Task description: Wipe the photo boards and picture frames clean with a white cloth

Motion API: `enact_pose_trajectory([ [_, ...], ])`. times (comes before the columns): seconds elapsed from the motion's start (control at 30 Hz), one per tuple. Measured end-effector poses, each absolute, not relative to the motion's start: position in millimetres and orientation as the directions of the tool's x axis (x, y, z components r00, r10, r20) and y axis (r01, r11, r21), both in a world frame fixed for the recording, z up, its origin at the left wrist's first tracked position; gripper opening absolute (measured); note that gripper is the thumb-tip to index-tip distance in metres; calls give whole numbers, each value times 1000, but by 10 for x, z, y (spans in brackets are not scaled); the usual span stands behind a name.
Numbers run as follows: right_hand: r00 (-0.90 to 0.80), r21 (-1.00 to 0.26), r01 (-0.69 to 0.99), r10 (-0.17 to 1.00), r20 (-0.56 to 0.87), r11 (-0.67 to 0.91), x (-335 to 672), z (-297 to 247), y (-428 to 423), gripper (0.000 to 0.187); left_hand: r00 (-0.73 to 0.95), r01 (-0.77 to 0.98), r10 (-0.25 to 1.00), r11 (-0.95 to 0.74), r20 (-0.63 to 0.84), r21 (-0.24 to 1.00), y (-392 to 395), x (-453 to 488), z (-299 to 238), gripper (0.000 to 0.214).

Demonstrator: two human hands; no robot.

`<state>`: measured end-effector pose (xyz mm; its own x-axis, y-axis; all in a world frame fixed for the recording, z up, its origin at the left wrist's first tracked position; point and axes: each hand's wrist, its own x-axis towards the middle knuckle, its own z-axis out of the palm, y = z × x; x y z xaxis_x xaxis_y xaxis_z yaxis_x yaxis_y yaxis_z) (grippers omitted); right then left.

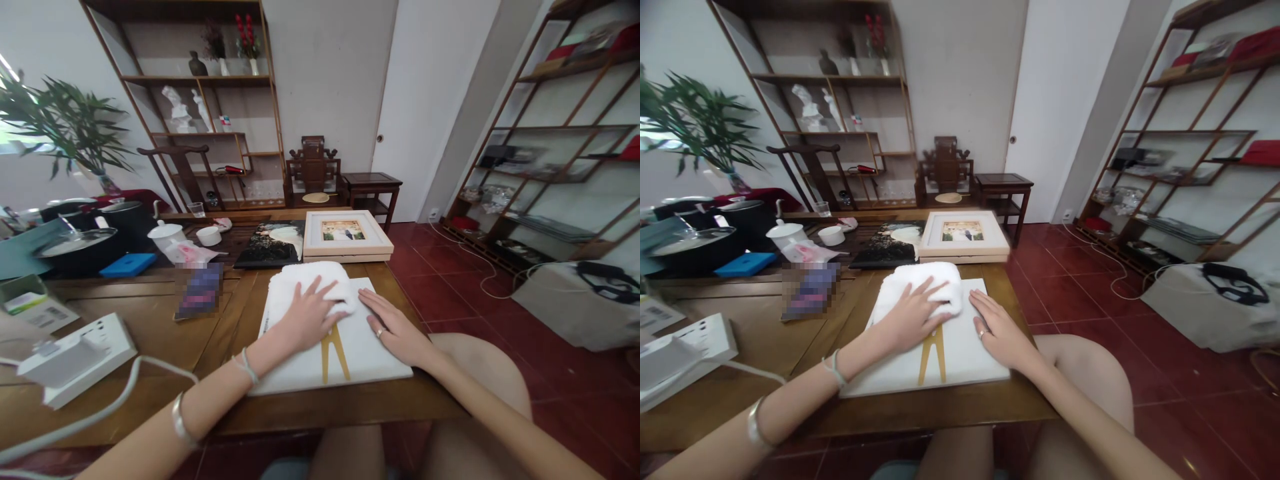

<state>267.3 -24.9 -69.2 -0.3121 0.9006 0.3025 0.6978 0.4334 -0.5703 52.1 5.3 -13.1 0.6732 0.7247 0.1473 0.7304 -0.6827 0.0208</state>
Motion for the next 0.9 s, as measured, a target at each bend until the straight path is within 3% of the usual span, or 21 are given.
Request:
enact_pose_trajectory([
  [0.27,-310,-575,682,891,333,452,2668,-702,-242,46,669,740,717,-666,195,-94,-71,573,-198,40],
  [0.43,-316,-562,688,887,338,459,2674,-708,-242,46,692,716,691,-695,212,-72,-594,594,-264,32],
  [0.7,-333,-568,668,875,350,481,2699,-727,-246,50,806,574,536,-811,251,-110,-1154,506,-382,25],
  [0.9,-322,-556,696,890,324,454,2680,-690,-260,47,733,672,650,-738,200,-62,-778,547,-232,30],
])
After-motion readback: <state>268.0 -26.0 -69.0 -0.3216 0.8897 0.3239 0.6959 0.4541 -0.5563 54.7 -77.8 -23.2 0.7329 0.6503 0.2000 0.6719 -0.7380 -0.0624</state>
